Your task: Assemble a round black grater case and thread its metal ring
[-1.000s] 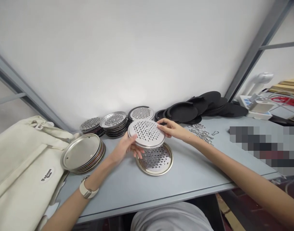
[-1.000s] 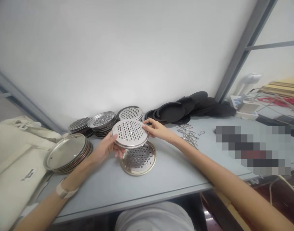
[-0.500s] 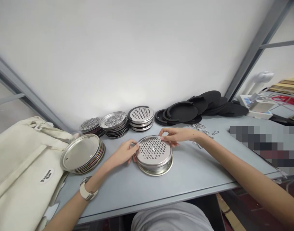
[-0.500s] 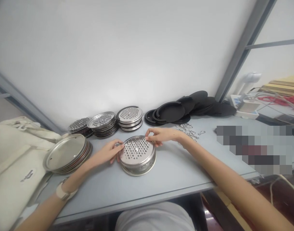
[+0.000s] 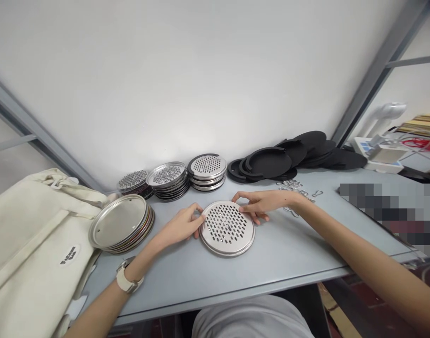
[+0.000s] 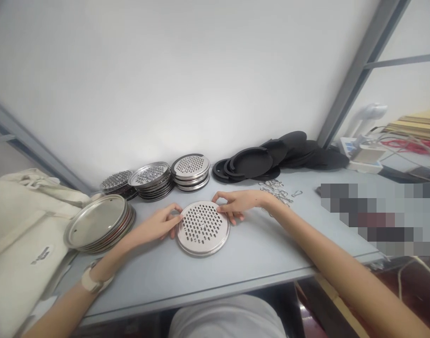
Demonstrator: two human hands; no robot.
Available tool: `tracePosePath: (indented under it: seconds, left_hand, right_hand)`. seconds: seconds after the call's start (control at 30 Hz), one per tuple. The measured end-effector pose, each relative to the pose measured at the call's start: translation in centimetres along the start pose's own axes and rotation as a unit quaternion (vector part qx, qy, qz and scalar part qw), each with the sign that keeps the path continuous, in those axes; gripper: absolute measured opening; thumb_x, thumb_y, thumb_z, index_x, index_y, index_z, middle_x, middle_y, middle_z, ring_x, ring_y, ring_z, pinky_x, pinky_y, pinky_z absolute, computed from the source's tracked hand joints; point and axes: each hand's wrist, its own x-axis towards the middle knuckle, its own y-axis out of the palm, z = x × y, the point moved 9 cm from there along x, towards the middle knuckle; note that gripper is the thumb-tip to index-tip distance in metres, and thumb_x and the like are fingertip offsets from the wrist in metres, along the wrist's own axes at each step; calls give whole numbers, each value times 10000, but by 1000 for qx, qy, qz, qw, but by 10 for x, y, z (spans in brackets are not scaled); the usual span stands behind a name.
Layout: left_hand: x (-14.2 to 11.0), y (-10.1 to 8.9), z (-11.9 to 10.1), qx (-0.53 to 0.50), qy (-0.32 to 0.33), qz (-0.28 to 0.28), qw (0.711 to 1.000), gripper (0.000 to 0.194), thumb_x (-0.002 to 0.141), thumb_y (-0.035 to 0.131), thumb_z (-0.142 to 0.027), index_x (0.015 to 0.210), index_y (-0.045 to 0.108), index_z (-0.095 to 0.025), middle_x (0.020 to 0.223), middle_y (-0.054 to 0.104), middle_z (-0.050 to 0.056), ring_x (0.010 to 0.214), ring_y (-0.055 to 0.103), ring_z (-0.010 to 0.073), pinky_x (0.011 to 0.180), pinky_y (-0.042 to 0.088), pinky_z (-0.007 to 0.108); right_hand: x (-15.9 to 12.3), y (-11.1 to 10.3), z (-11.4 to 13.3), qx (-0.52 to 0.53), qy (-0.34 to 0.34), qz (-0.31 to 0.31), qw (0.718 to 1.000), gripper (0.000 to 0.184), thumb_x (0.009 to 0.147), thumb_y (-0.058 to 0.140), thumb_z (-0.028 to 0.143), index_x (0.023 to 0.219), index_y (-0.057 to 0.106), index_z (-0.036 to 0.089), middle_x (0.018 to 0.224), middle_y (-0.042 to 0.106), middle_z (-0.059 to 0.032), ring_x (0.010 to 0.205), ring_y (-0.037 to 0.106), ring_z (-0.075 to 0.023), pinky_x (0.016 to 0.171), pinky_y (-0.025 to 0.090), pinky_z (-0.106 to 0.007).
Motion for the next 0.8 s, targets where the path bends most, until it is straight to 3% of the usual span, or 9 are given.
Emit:
tracePosePath:
  seconds: [0.37, 0.8]
  left_hand:
    - [2, -4, -1, 16, 18, 3, 1000, 396, 875, 405, -533, 1019, 508, -179, 587, 605, 1, 576, 534, 145, 523, 365, 222]
    - [7, 3, 5, -26, 22, 70, 997, 417, 878, 405, -540, 1069, 440, -171, 630, 584, -13, 505, 424, 101, 479, 324, 204]
  right_hand:
    - [3, -3, 2, -33, -33, -11, 999, 469, 865, 449, 544, 1203, 412, 221, 651, 595, 10, 543, 505, -116, 491, 393, -222]
    - [7, -13, -8, -95, -6, -47, 994, 529, 817, 488, 590, 1213, 436, 242, 581, 489, 46, 603, 463, -139, 558, 345, -233]
